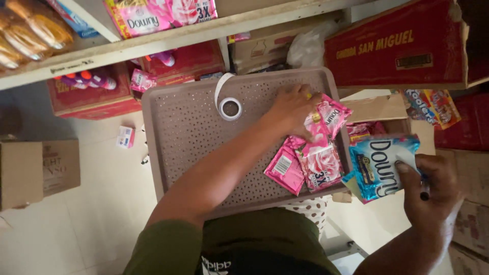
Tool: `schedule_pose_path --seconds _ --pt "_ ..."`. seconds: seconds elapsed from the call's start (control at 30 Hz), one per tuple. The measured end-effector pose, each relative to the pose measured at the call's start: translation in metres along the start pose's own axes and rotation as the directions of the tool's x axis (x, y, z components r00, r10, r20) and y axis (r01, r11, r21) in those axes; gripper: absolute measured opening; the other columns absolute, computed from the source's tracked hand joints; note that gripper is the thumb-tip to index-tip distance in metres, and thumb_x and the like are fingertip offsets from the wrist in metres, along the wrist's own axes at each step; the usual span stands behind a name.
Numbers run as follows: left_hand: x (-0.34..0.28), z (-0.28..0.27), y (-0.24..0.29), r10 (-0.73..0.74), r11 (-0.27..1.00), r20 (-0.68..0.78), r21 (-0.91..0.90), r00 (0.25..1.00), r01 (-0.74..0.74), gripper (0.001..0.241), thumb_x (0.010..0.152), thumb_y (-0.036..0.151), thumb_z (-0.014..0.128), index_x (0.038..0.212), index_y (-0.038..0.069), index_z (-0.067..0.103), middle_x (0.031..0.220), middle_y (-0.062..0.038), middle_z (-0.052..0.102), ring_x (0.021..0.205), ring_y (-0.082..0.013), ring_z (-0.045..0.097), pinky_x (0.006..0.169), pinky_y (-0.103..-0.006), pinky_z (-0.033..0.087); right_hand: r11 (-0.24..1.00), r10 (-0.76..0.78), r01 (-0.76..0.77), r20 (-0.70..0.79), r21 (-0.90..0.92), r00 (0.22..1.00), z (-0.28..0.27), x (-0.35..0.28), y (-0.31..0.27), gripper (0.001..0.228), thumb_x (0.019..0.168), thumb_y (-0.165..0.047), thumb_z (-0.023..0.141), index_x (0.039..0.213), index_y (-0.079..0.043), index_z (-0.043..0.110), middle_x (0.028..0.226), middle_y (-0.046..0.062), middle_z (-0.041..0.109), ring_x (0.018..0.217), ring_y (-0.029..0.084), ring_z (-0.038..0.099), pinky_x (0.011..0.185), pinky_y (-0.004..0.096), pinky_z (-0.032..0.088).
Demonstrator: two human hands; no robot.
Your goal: Organizing laundry detergent sachets and labeling them in a grocery store.
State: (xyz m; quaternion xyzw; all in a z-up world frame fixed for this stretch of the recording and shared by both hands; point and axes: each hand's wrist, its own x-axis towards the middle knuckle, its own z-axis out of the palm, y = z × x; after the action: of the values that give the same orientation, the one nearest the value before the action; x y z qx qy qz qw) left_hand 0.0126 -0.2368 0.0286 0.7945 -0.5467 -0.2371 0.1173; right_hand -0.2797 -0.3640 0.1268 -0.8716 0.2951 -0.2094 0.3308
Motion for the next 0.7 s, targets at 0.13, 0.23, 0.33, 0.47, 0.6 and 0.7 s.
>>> schedule_pose_path --seconds 0.13,0.23,0.33,0.47,0.6,0.7 --pt "-0.009 0.003 -0.004 -0.021 1.0 -0.051 0.011 0.998 0.022 0.127 0.04 0.069 0.093 0.143 0.01 0.049 0.137 -0.016 0.05 0.133 -0.0347 0.044 0.103 -0.0564 0.04 0.989 0.033 -0.04 0.053 0.143 0.998 0.008 0.003 0.013 0.01 0.109 0.002 0.071 0.109 0.001 0.061 0.098 0.006 0.067 0.081 0.004 0.059 0.067 0.018 0.043" --pt "-0.018 0.008 -0.008 -0.011 0.997 -0.108 0.08 0.994 0.02 0.116 0.042 0.068 0.093 0.133 0.007 0.055 0.145 -0.019 0.043 0.135 -0.0365 0.04 0.098 -0.0596 0.039 0.964 -0.019 -0.006 0.092 0.267 0.996 0.02 0.019 0.007 0.011 0.107 0.001 0.07 0.11 0.001 0.06 0.101 0.005 0.069 0.084 0.003 0.06 0.071 0.017 0.045" --pt "-0.027 0.025 -0.018 0.077 0.993 -0.134 0.102 0.988 -0.063 0.103 0.05 0.068 0.091 0.128 0.008 0.059 0.135 -0.017 0.053 0.132 -0.0358 0.044 0.106 -0.0578 0.035 0.962 -0.056 0.013 0.151 0.271 0.987 0.031 0.037 -0.008 0.013 0.103 -0.001 0.072 0.112 0.001 0.063 0.099 0.004 0.069 0.083 0.003 0.06 0.071 0.019 0.047" --pt "-0.055 0.055 -0.029 0.146 0.989 -0.174 0.016 0.974 -0.146 0.068 0.072 0.042 0.082 0.127 0.008 0.06 0.114 -0.013 0.069 0.117 -0.033 0.062 0.106 -0.0574 0.039 0.992 -0.055 0.031 0.205 0.119 0.977 0.04 0.056 -0.025 0.02 0.099 -0.002 0.075 0.116 0.0 0.065 0.097 0.003 0.069 0.082 0.005 0.059 0.069 0.021 0.047" --pt "-0.109 0.038 -0.03 0.023 0.974 -0.151 -0.221 0.988 -0.057 0.062 0.07 0.032 0.08 0.121 0.0 0.061 0.1 -0.023 0.072 0.096 -0.0413 0.069 0.092 -0.0549 0.048 0.99 -0.061 0.024 0.258 0.142 0.964 0.042 0.062 -0.021 0.016 0.101 -0.002 0.075 0.114 -0.001 0.066 0.095 0.003 0.067 0.079 0.004 0.057 0.066 0.019 0.045" --pt "-0.151 0.029 -0.037 -0.097 0.916 -0.038 -0.395 0.995 0.074 0.039 0.082 0.034 0.075 0.113 0.01 0.074 0.096 -0.023 0.073 0.091 -0.044 0.07 0.082 -0.0534 0.052 0.975 -0.024 -0.048 0.313 0.219 0.95 0.056 0.064 -0.017 0.018 0.099 -0.006 0.074 0.115 -0.002 0.066 0.1 0.004 0.067 0.084 0.007 0.06 0.069 0.022 0.048"
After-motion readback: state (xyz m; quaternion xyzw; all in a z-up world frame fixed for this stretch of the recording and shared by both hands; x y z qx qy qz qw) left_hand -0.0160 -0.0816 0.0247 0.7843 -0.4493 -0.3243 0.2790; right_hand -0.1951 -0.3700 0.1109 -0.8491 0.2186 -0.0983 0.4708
